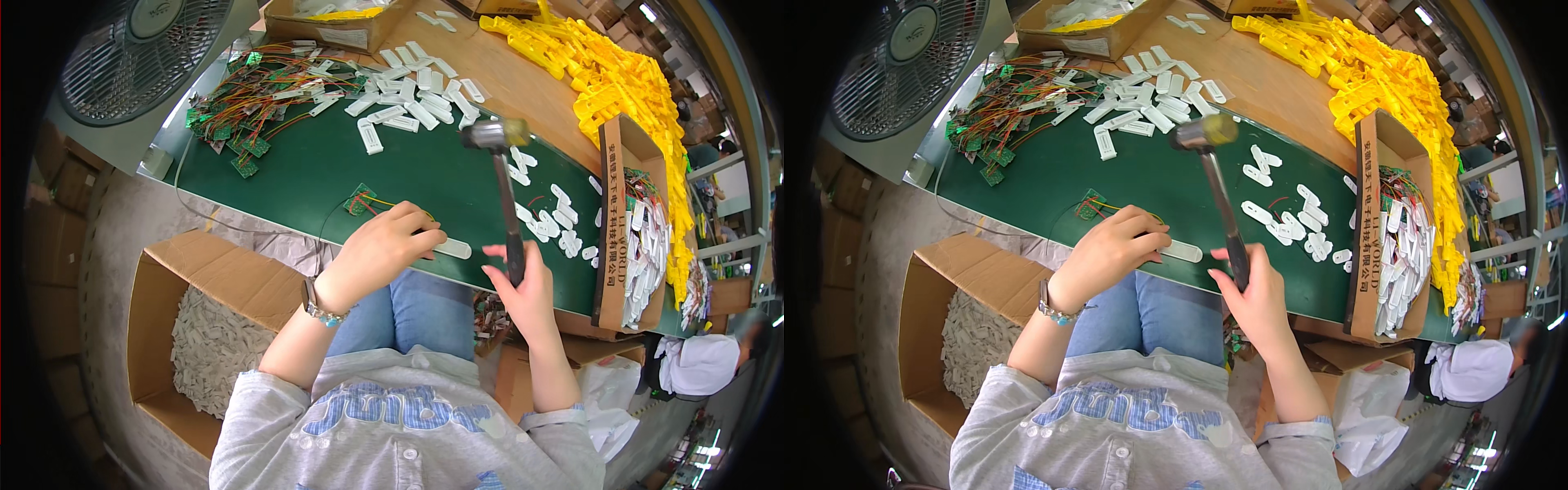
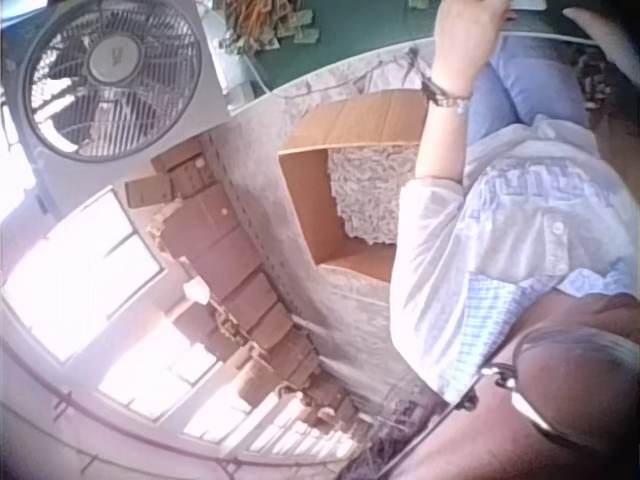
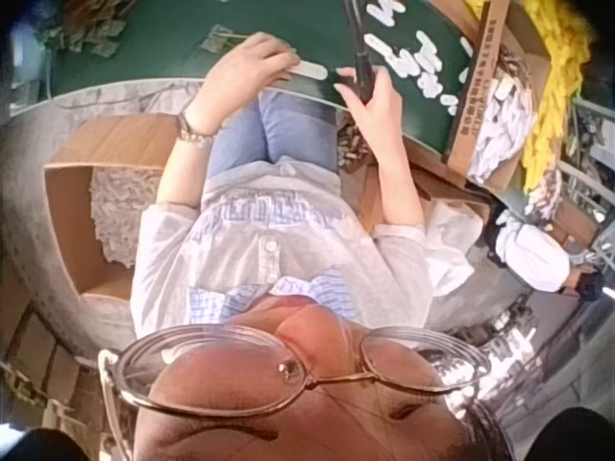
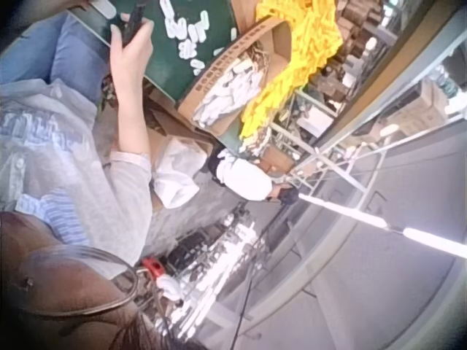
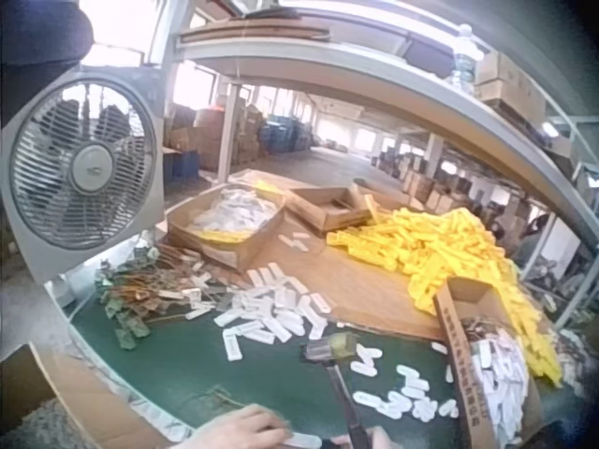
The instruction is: The person assembles LED components into white plastic housings by hand, then uses a hammer to secure the fit of the electrical components and wiring within the housing.
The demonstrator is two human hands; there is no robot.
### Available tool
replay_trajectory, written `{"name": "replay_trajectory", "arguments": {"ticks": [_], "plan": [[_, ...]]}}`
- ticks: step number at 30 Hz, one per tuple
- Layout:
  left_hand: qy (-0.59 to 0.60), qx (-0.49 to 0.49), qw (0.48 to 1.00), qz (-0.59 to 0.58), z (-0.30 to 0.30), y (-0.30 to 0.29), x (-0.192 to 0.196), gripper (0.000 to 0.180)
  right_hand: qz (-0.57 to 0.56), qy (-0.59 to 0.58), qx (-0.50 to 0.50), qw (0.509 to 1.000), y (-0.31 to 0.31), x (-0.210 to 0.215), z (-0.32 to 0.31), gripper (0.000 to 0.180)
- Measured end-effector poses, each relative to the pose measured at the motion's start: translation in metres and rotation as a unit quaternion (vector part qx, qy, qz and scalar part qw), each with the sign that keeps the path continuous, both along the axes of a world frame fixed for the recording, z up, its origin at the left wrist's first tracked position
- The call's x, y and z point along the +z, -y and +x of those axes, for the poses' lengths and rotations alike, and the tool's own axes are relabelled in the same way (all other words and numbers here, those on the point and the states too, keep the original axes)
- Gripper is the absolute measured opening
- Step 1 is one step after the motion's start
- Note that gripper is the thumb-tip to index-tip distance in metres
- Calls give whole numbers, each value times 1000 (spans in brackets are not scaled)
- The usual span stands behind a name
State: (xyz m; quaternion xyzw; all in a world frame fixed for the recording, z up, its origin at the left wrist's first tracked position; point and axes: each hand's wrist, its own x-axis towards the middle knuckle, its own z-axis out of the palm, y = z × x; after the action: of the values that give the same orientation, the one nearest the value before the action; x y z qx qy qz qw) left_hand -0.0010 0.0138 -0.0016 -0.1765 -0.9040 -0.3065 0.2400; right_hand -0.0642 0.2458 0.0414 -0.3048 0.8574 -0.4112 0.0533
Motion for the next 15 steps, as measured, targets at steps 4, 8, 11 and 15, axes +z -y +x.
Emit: {"name": "replay_trajectory", "arguments": {"ticks": [4, 8, 11, 15], "plan": [[-2, 3, 1000, 1, 0, -1, -1, 23, 46, 32, 10, 998, 21, 6, -7, 33], [4, 1, 1000, -2, 0, -1, -1, 24, 68, 50, 5, 996, 27, 4, -9, 33], [8, 2, 1000, -3, 1, 0, -1, 25, 75, 64, 3, 995, 30, 6, -8, 33], [3, 2, 1000, -3, 0, 0, -1, 25, 83, 71, -3, 994, 32, 4, -9, 33]]}}
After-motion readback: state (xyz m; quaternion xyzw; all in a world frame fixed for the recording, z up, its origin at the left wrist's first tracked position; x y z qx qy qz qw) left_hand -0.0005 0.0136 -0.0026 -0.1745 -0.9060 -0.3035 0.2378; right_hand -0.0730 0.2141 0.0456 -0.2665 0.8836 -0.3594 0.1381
